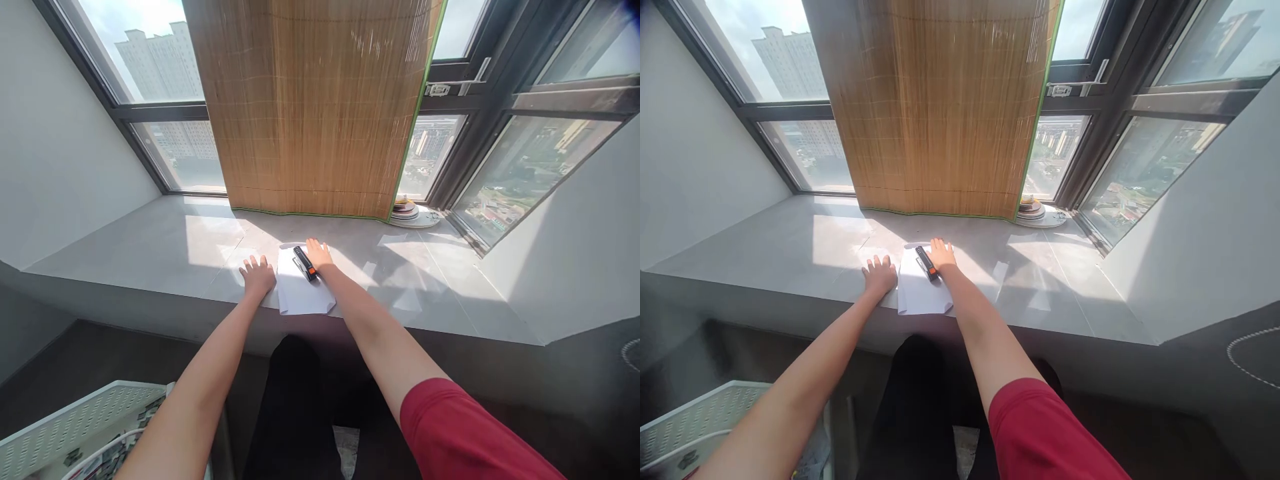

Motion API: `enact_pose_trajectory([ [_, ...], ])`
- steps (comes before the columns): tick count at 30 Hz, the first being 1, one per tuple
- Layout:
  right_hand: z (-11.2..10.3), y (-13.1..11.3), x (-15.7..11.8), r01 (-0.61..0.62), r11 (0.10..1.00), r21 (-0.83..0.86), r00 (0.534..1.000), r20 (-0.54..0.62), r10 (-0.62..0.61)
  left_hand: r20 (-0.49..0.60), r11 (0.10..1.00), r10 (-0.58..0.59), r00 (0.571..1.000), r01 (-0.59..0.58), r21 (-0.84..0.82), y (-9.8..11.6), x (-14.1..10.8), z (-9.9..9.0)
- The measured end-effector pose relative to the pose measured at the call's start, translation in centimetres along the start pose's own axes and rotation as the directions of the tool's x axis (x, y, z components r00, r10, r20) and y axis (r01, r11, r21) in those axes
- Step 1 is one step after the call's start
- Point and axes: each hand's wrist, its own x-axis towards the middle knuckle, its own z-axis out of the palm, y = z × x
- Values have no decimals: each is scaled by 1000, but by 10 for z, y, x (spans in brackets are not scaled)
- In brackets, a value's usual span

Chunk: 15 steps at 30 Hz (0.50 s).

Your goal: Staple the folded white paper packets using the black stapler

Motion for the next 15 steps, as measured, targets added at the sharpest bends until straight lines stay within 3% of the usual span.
enact_pose_trajectory([
  [4,4,-12,6,24,1000,20,1000,-2,-24,8,1000,0,1000,0,3,1,2,-1],
  [8,2,-7,-3,24,999,40,996,-82,-21,-12,1000,-3,1000,3,2,-1,3,1],
  [13,-13,5,-26,-97,985,140,990,-89,110,-5,1000,-5,1000,5,24,1,1,-1],
  [15,-23,3,-36,-102,969,225,979,-148,137,2,999,-18,1000,18,32,2,1,-2],
])
